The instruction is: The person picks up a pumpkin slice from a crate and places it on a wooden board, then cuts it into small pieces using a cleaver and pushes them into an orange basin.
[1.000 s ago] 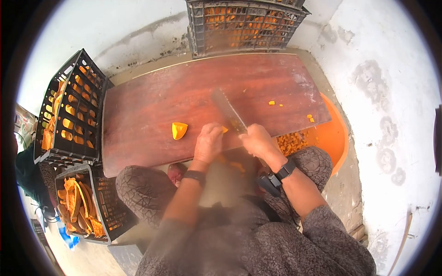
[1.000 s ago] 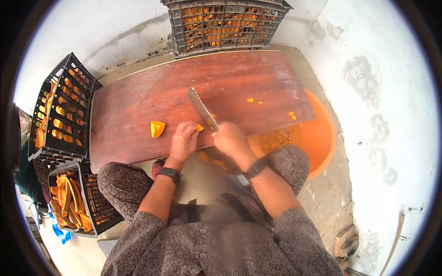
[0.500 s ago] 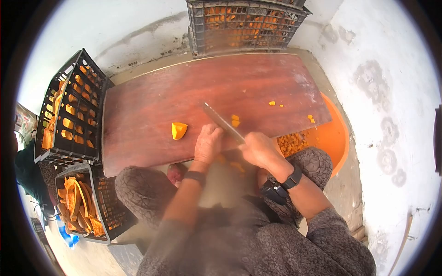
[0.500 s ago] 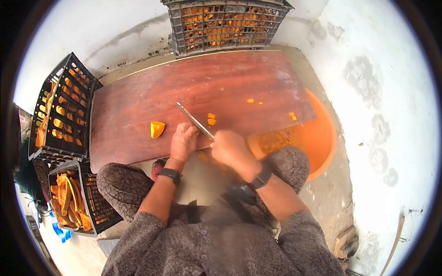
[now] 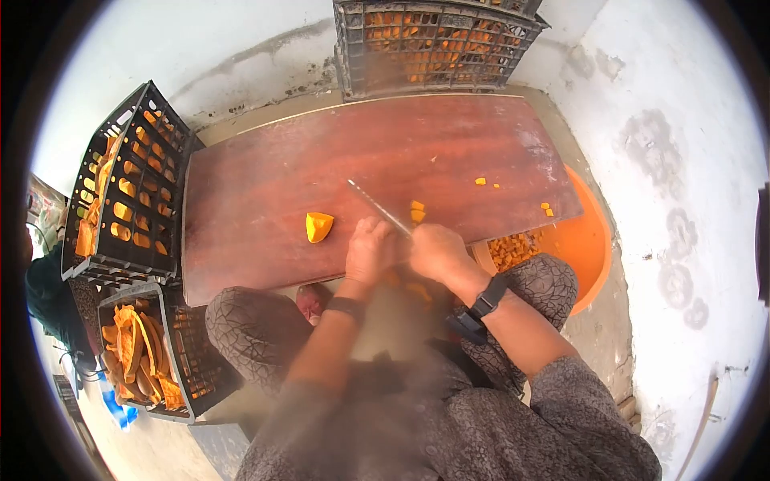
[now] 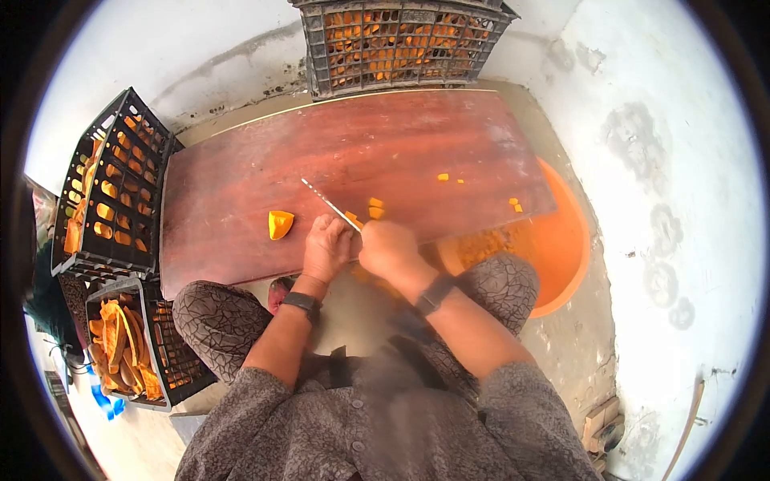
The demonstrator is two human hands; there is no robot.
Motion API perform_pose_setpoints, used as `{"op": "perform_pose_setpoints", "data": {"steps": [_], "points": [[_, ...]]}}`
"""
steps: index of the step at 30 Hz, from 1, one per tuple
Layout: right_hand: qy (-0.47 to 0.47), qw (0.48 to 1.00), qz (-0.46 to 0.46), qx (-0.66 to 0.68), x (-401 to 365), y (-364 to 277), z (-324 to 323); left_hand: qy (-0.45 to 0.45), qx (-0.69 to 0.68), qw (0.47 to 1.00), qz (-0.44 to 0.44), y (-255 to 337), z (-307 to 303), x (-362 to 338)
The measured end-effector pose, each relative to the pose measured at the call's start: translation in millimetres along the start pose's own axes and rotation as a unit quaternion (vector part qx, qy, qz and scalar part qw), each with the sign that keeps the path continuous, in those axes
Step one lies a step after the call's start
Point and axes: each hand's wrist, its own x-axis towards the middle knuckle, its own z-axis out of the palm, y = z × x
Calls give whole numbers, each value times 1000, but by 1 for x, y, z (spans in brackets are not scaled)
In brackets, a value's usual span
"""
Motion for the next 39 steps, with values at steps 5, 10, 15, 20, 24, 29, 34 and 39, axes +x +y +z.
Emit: {"op": "perform_pose_setpoints", "data": {"steps": [5, 10, 15, 20, 24, 29, 34, 39], "points": [[15, 984, 73, 160, -4, 7, -10, 5, -40, 999, 22, -4, 2, 0], [-18, 906, 135, 400, -5, 26, -4, 8, -49, 999, 21, -4, 1, -2], [-2, 940, 108, 324, -18, 24, -11, 6, -51, 998, -21, -5, 5, -4], [27, 980, 11, 197, -26, 17, -4, 54, -30, 998, 27, -5, -1, -2], [-43, 982, 1, 185, -28, 9, -6, 139, 54, 989, 22, -14, -27, -1], [-51, 984, 20, 167, -26, 6, -4, 182, 161, 968, -71, -19, -73, 3], [10, 986, 30, 162, -17, 24, 9, 88, 151, 973, -152, -39, -79, -11], [36, 984, 53, 164, -17, 28, 8, 69, 112, 978, -162, -33, -70, -15]]}}
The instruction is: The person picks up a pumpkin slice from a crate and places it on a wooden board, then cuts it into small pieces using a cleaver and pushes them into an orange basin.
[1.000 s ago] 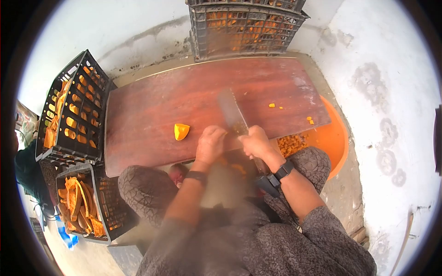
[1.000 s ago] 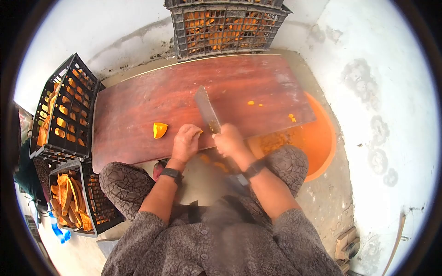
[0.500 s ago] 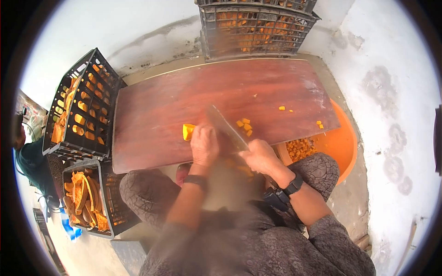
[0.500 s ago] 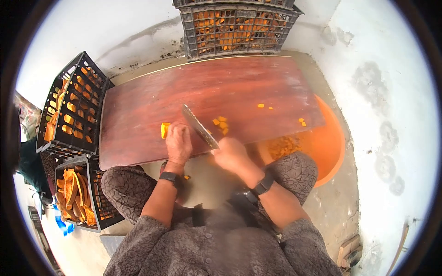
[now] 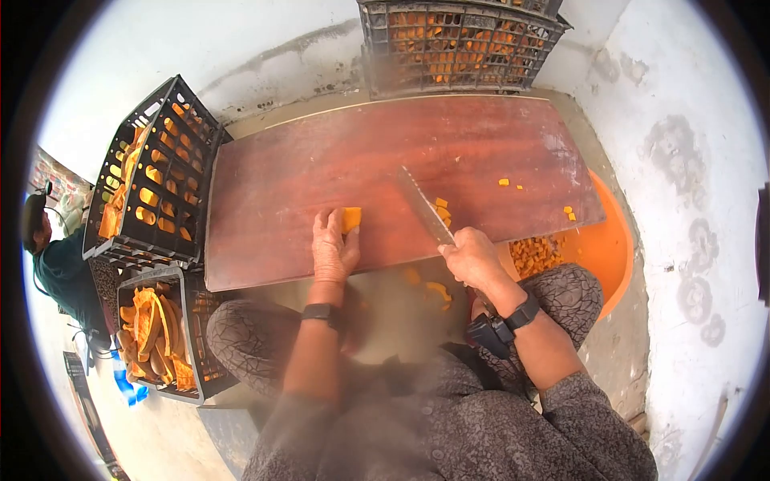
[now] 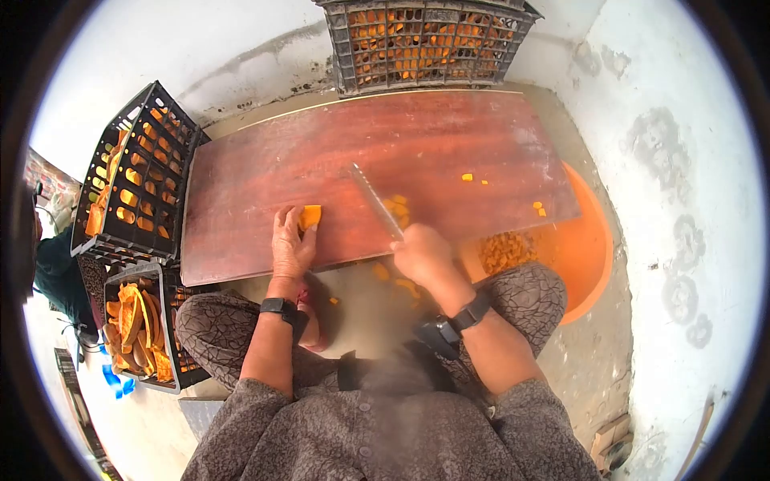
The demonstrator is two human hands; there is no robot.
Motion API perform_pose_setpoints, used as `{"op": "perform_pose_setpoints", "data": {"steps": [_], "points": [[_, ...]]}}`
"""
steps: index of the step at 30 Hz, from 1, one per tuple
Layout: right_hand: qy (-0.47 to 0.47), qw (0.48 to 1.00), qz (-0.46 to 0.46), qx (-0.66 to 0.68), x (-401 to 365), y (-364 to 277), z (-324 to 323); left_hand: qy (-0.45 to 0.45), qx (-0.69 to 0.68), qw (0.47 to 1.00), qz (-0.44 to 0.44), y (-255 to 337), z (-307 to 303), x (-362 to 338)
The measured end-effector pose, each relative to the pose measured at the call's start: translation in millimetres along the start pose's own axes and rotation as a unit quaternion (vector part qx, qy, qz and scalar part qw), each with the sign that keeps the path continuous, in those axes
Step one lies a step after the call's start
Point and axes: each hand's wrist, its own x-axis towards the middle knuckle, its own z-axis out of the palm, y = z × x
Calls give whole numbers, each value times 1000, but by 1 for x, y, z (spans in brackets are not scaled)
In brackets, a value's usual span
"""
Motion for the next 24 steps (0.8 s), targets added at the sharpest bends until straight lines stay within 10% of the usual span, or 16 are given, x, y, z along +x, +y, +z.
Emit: {"op": "perform_pose_setpoints", "data": {"steps": [16, 24], "points": [[-25, 998, -49, -5, -15, -22, -8, -90, -24, 994, 63, 26, 30, -31], [-38, 997, -60, -29, -19, -32, -11, 6, -39, 987, 154, 26, 34, -27]]}}
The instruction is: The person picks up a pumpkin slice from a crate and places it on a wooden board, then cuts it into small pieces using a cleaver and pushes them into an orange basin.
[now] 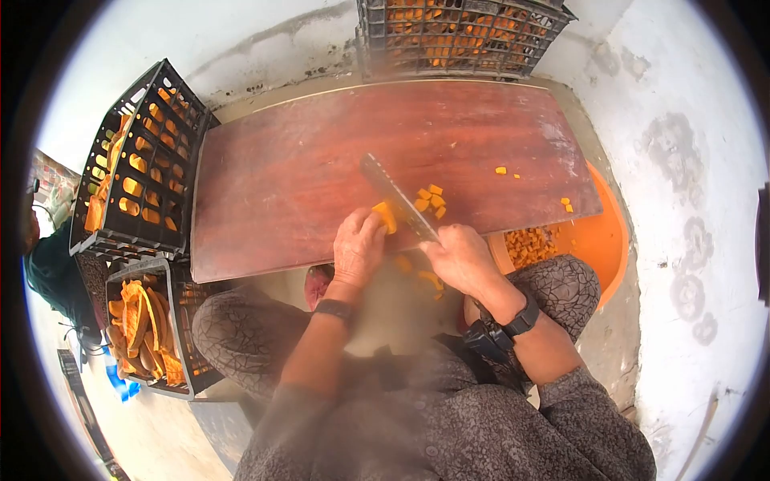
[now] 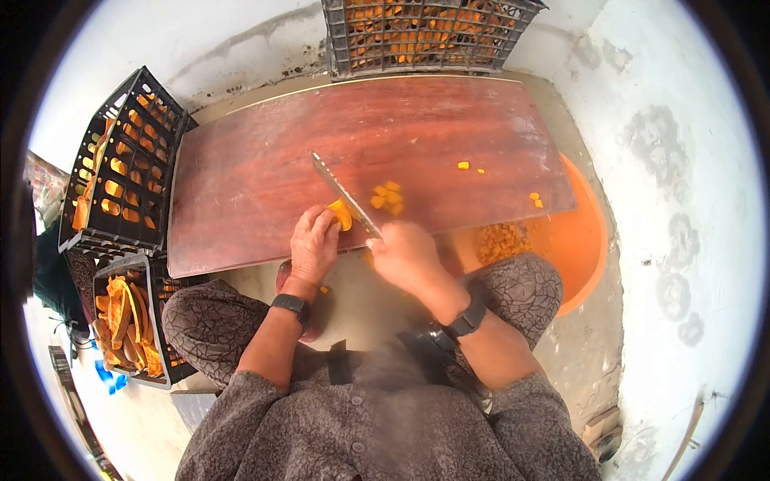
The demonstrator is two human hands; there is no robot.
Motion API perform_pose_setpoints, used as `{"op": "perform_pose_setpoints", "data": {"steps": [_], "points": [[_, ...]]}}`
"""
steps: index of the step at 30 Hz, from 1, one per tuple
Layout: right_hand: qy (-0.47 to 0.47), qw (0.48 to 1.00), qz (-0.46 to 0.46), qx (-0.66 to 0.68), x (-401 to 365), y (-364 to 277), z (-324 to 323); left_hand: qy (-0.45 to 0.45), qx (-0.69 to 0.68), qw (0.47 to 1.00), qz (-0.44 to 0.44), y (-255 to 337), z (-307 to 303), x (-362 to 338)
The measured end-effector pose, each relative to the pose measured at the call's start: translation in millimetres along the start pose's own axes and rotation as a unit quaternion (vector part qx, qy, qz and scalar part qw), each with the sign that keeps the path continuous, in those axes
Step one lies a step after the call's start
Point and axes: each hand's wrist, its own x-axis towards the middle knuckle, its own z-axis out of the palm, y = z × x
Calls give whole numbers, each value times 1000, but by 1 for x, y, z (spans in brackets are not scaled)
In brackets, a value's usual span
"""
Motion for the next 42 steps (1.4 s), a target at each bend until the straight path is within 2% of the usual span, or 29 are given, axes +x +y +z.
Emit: {"op": "perform_pose_setpoints", "data": {"steps": [6, 9, 22, 24, 30, 37, 39, 42], "points": [[-4, 1000, -3, -11, -2, -1, 1, 17, 50, 997, 48, 1, -2, 4], [1, 1000, -12, -18, -4, -2, 0, 24, 12, 997, 68, 0, -2, 6], [-52, 998, -6, -46, 3, -12, -16, -11, -50, 999, 18, -3, -4, 6], [-109, 993, 46, -26, 8, -21, -24, -18, -51, 998, 12, -4, -4, 6], [-182, 978, 84, -62, 18, -39, -32, -15, -46, 999, 11, -6, -3, 8], [-178, 975, 83, -106, 35, -43, -22, -14, -62, 998, 18, -7, -1, 8], [-168, 975, 44, -137, 39, -41, -15, -19, -56, 998, 8, -6, -2, 9], [-167, 972, 51, -155, 41, -39, -12, -17, -69, 997, 4, -4, -4, 11]]}}
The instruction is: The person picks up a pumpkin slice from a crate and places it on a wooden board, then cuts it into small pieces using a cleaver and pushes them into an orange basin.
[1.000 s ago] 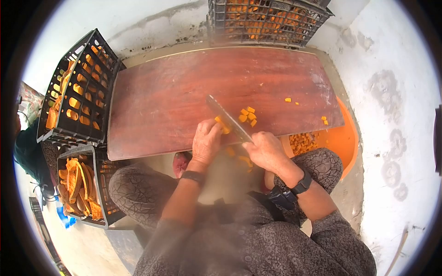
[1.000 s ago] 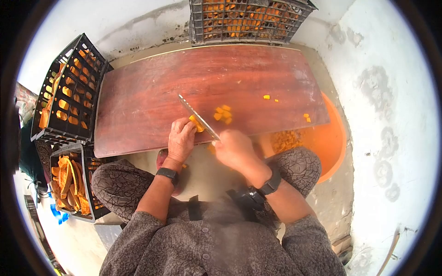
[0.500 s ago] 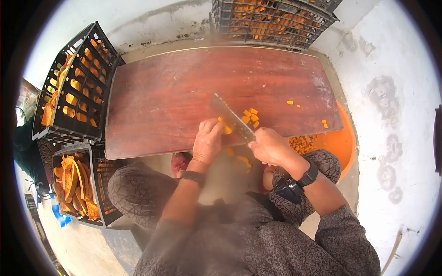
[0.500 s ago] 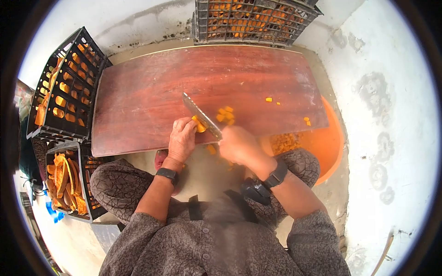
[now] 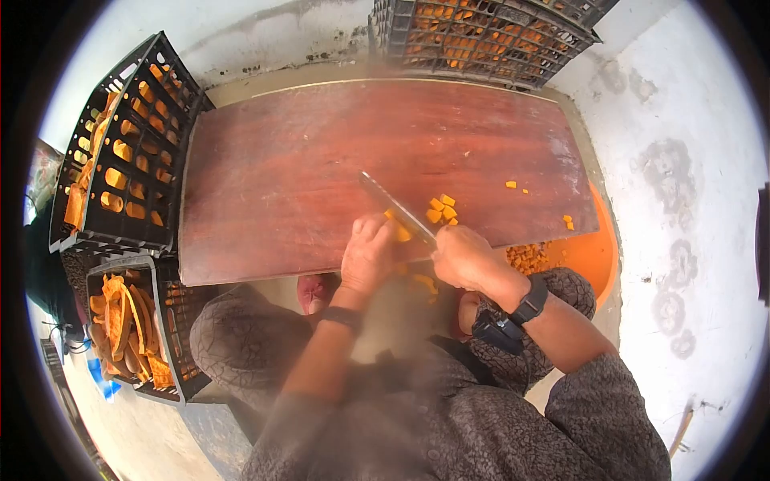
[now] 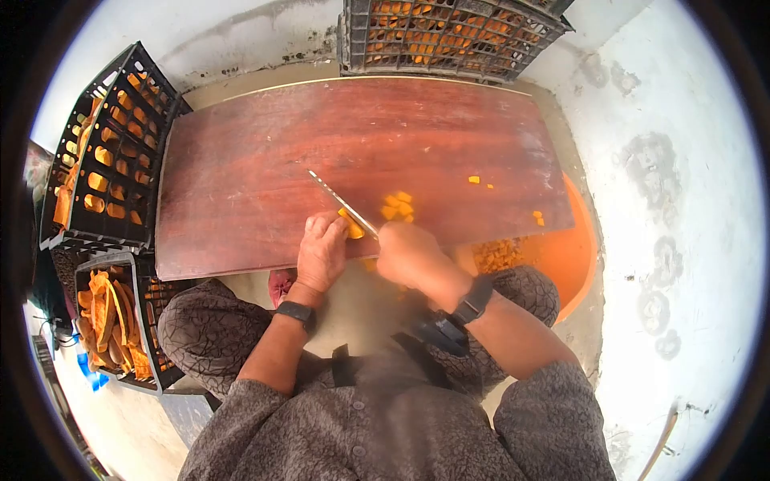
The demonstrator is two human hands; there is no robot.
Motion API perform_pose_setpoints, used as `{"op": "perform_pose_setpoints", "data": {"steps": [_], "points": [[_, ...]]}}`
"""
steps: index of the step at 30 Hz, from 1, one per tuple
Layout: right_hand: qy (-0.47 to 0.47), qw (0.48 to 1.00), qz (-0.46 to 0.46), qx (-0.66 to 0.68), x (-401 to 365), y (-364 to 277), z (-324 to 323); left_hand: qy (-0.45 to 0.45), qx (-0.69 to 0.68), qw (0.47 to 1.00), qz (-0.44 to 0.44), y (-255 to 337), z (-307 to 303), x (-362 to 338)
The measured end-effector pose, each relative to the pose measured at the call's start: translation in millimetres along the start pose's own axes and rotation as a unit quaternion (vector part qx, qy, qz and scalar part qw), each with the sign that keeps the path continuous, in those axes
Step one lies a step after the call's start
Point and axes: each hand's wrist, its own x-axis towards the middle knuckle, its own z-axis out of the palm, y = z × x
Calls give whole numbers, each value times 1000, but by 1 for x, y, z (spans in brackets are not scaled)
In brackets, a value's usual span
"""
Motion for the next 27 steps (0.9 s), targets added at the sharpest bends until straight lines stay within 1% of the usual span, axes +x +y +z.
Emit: {"op": "perform_pose_setpoints", "data": {"steps": [1, 3, 4, 5, 6, 7, 9, 10, 12, 15, 16, 18, 19, 21, 25, 27], "points": [[-2, 1000, 1, -1, 3, 1, 2, 0, -1, 1000, -2, 0, 0, 0], [52, 998, -27, 5, 11, 6, 12, -6, -3, 1000, -13, 3, 0, 0], [51, 998, -25, 8, 17, 7, 20, -10, -3, 1000, -13, 4, -1, 0], [80, 996, -48, 13, 25, 6, 27, -12, 1, 1000, -9, 5, -2, 0], [111, 991, -71, 17, 29, 2, 26, -13, 7, 1000, -5, 6, -4, 2], [114, 990, -75, 18, 31, 0, 20, -11, 10, 1000, -2, 4, -4, 2], [41, 996, -31, 73, 29, -4, 9, -14, 5, 1000, -2, -2, -3, -3], [44, 996, -30, 73, 30, -1, 9, -14, 4, 1000, 1, -5, -1, -4], [-4, 976, 43, 215, 33, 9, 12, 2, 8, 1000, 17, -7, 2, -5], [16, 975, 24, 222, 34, 16, 16, 5, 3, 1000, 19, -8, 2, -7], [19, 975, 23, 222, 35, 21, 19, 6, 4, 1000, 22, -8, 2, -7], [99, 983, -69, 139, 31, 27, 22, 12, 4, 1000, 25, -8, 0, -6], [97, 983, -71, 139, 27, 26, 22, 12, 6, 1000, 23, -6, -1, -7], [82, 988, -37, 128, 12, 24, 15, 15, 5, 1000, 13, -2, -1, -5], [107, 990, -53, 77, -13, 18, 6, 29, 10, 999, 29, -4, 2, -4], [77, 995, -32, 58, -22, 11, 0, 25, 10, 999, 32, -4, 1, -5]]}}
